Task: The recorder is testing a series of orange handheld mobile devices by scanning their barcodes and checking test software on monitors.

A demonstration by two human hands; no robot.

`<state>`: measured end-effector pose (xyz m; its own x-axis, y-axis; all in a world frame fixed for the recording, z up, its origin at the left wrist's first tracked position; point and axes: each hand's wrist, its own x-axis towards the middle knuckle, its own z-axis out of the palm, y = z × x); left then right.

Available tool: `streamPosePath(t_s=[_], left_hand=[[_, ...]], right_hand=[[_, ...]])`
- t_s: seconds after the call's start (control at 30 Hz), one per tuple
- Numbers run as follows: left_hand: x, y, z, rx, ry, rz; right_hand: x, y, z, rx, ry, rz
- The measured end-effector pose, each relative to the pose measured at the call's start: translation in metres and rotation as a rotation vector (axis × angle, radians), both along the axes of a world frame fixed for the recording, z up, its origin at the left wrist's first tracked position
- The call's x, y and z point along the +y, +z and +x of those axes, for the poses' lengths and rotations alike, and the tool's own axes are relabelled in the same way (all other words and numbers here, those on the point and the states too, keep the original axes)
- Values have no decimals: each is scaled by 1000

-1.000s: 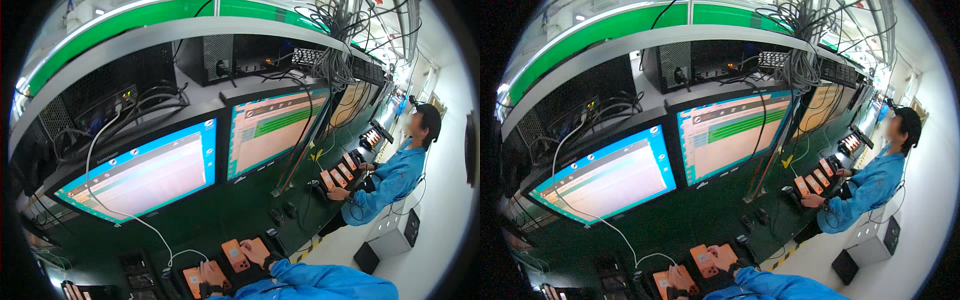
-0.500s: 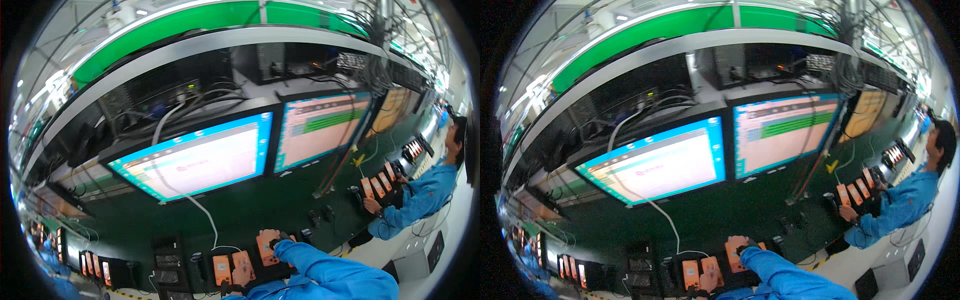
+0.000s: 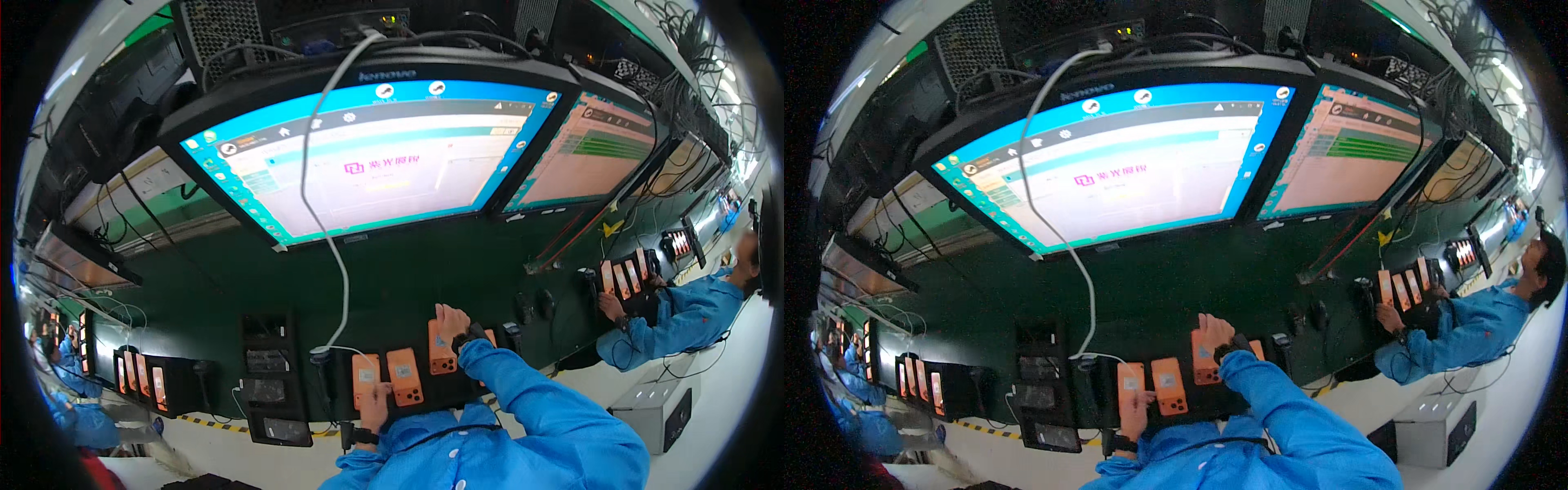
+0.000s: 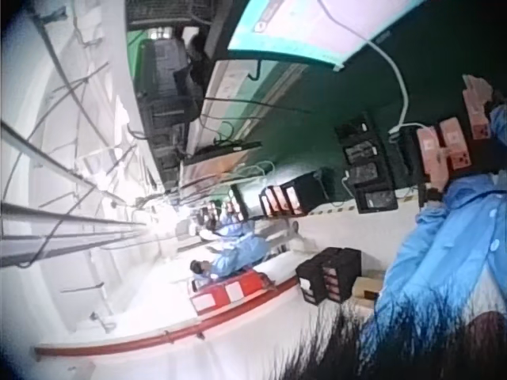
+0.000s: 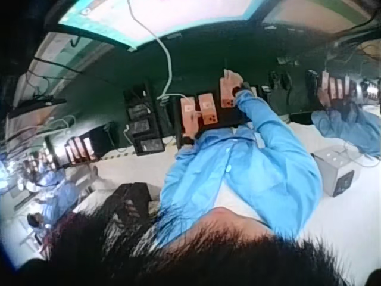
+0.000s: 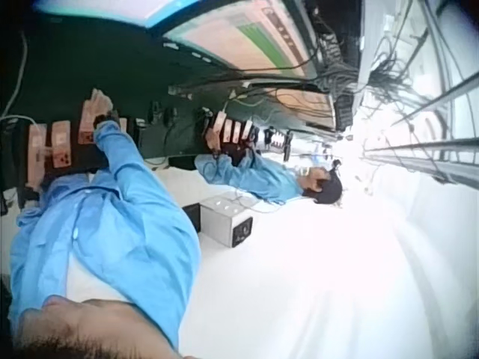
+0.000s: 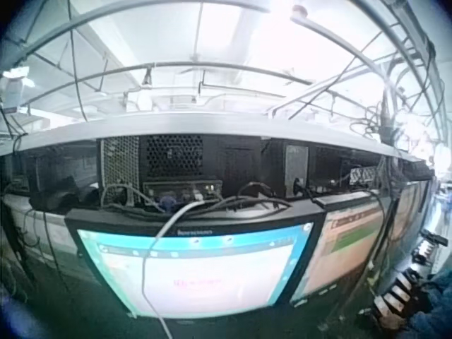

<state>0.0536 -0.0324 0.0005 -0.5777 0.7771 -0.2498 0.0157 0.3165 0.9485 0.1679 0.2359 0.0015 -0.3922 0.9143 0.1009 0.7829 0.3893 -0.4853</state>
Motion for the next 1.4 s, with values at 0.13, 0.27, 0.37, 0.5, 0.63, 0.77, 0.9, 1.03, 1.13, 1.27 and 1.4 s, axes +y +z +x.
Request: streamPosePath(t_s=[0.13,0.27,0.37,0.5,0.63,0.77,0.9,1.03,1.13,1.27,1.4], left_hand=[[-3,46,-17,52,102,-46],[-16,15,-29,461,373,-85],[-37,-13,-31,594,388,-175],[-51,-13,-21,336,398,-422],[-68,-35,-12,209,331,-559],[-35,19,-15,323,316,-686],[-29,25,-34,405,449,-477],[-4,-2,-74,222,446,-124],[42,-26,-102,404,396,-75],[120,-64,-142,-89,524,-123],[140,-109,-175,655,-36,131]], right_hand=[[-18,2,10,7,-21,27],[-44,19,23,-182,-4,-223],[-48,15,52,141,37,143],[-62,51,118,125,-369,-69],[-104,-2,205,48,-536,-272],[-100,7,212,95,-571,-404],[-72,21,215,208,-506,-510],[-24,3,198,536,-347,-489],[34,-17,162,681,-360,-454],[118,-51,113,322,-478,-277],[164,-86,56,558,-730,-484]])
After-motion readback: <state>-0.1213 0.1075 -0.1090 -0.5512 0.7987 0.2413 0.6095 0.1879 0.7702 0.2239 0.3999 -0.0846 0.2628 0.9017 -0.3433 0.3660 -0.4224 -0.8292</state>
